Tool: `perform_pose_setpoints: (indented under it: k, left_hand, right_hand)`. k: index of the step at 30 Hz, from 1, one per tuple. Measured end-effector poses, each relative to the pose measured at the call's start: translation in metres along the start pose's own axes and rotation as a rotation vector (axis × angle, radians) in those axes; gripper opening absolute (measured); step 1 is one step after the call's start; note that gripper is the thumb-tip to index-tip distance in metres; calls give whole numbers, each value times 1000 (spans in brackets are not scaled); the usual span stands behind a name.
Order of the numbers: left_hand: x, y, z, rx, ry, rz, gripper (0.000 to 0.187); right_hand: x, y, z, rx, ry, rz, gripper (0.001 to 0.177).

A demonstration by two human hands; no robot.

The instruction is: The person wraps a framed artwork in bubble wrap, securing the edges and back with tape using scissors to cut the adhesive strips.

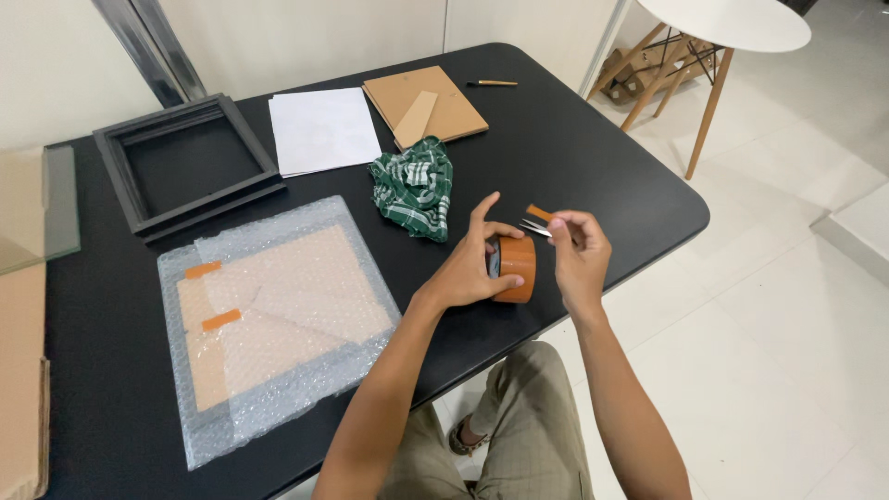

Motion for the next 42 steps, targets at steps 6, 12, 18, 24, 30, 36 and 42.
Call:
perform_pose_setpoints:
  k: [6,12,18,24,30,36,42]
  left_hand:
    - [30,15,6,26,-145,109,112]
    - [79,55,6,98,-469,188,104]
    - [164,130,-16,326,-809,127,69]
    - [244,240,7,421,-917,397,38]
    - [257,288,35,318,-388,581,32]
    - [259,306,34,354,-149,634,38]
    - [263,334,17,479,-230,784,18]
  right_hand:
    - [-37,67,10,-118,-107,-290,107]
    - [-87,76,-32,237,365,-371,110]
    - [-115,89,-1,466,720,-441,91]
    - [-133,104,-65,436,130,-358,36]
    - [-271,163,-44,-305,-372,-786,14]
    - [-324,214,-49,-558,-412,-876,14]
    - [-332,238,-42,-568,-322,-956,19]
Point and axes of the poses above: each hand's wrist, its own y-axis away from the middle knuckle, its own x-axis out of the back of the hand, z = x × y, the point moved 10 cm from there along -y, towards the middle knuckle, and after that the axes turned 6 degrees about -y, right-handed, at the moved point
